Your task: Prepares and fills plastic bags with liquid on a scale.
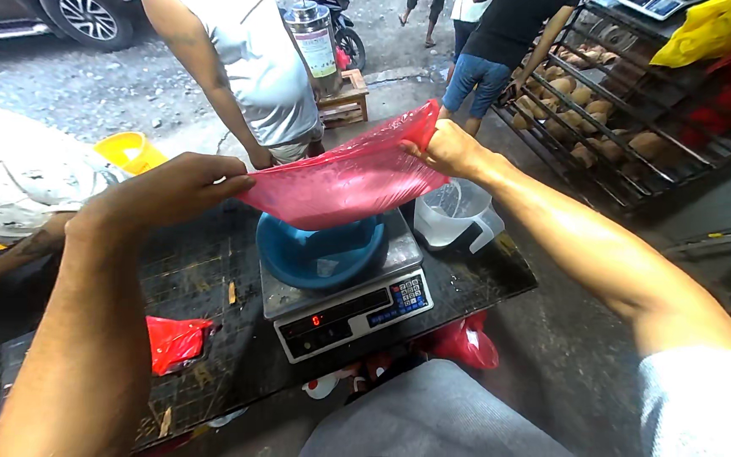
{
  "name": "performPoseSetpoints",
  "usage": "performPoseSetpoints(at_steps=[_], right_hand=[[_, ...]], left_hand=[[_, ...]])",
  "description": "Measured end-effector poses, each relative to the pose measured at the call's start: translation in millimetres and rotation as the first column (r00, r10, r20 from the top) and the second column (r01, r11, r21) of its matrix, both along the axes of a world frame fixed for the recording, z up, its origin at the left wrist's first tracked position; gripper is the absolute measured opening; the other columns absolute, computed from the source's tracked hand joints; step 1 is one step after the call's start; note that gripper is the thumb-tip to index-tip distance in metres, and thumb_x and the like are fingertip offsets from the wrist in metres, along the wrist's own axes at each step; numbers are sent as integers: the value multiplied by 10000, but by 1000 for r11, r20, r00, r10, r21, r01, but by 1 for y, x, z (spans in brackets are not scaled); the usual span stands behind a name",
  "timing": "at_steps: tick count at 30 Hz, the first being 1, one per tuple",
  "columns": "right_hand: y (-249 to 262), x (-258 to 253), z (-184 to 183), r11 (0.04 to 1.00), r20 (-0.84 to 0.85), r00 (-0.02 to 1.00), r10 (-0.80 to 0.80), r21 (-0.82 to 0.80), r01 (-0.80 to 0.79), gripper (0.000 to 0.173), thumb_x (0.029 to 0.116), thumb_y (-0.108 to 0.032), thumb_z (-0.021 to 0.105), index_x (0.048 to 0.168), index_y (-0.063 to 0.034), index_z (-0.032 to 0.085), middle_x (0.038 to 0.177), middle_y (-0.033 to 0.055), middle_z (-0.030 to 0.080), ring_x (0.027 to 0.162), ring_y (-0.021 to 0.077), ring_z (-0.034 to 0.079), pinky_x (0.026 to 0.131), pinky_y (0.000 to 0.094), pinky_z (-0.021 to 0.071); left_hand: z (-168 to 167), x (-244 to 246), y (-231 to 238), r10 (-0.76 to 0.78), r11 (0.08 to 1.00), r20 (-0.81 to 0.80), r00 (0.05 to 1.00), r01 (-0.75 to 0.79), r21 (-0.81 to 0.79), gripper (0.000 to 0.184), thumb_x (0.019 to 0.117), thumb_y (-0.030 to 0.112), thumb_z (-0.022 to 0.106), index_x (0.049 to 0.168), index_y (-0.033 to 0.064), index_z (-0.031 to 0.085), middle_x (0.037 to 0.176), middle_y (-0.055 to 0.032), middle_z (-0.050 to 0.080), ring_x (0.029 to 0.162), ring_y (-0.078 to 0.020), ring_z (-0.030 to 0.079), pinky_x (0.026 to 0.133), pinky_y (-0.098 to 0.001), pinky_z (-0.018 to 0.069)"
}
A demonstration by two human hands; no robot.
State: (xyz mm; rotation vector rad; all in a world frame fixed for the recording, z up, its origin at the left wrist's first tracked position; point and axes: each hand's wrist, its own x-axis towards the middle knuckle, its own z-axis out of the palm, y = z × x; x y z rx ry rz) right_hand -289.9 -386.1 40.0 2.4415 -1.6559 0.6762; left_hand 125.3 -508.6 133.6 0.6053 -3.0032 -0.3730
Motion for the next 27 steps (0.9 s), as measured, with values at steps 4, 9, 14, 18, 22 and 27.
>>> performPoseSetpoints(at_steps=[4,9,14,18,22,27], right_hand=[[1,3,3,999,8,1000,7,37,-8,563,1088,-413,427,826,21,670,785,199,673,815,372,705,757,554,558],[7,19,27,991,-61,998,35,133,-27,483,1083,-354,463,871,30,665,751,216,659,781,429,693,716,612,534],[-4,54,65,959,-172,985,-12,278,60,262,1039,-244,547,1004,-25,687,802,219,672,829,459,686,727,656,511],[-22,71,88,972,-256,966,35,232,26,271,1046,-280,546,1048,-51,692,812,225,671,834,473,682,714,665,511],[-22,99,97,976,-341,925,166,193,-104,94,966,-126,606,968,-41,648,713,216,618,718,478,656,606,657,487],[-16,150,70,910,-437,844,311,395,-130,103,978,-127,603,1029,-105,690,760,176,655,743,433,673,622,635,507]], left_hand=[[-13,3,3,16,999,-10,1000,-16,30,289,1066,227,501,809,126,587,688,24,533,615,-92,523,574,-332,442],[-48,10,5,85,995,-26,996,-84,46,271,1063,169,526,828,66,611,701,-33,551,634,-157,551,605,-402,470],[-89,15,-4,216,975,-66,974,-219,-32,296,1070,247,513,981,47,712,1022,-160,665,1035,-402,624,856,-684,452],[-110,9,-4,348,936,-167,923,-352,1,301,1063,275,523,1086,69,741,1323,-143,634,1287,-419,528,968,-732,392],[-131,1,-3,459,883,-171,872,-469,-22,300,1047,335,550,1066,119,758,1444,-125,569,1391,-438,438,1011,-776,334],[-163,-17,6,506,831,-100,857,-515,-211,191,975,289,640,1016,169,783,1517,-77,527,1482,-450,316,1092,-817,193]])
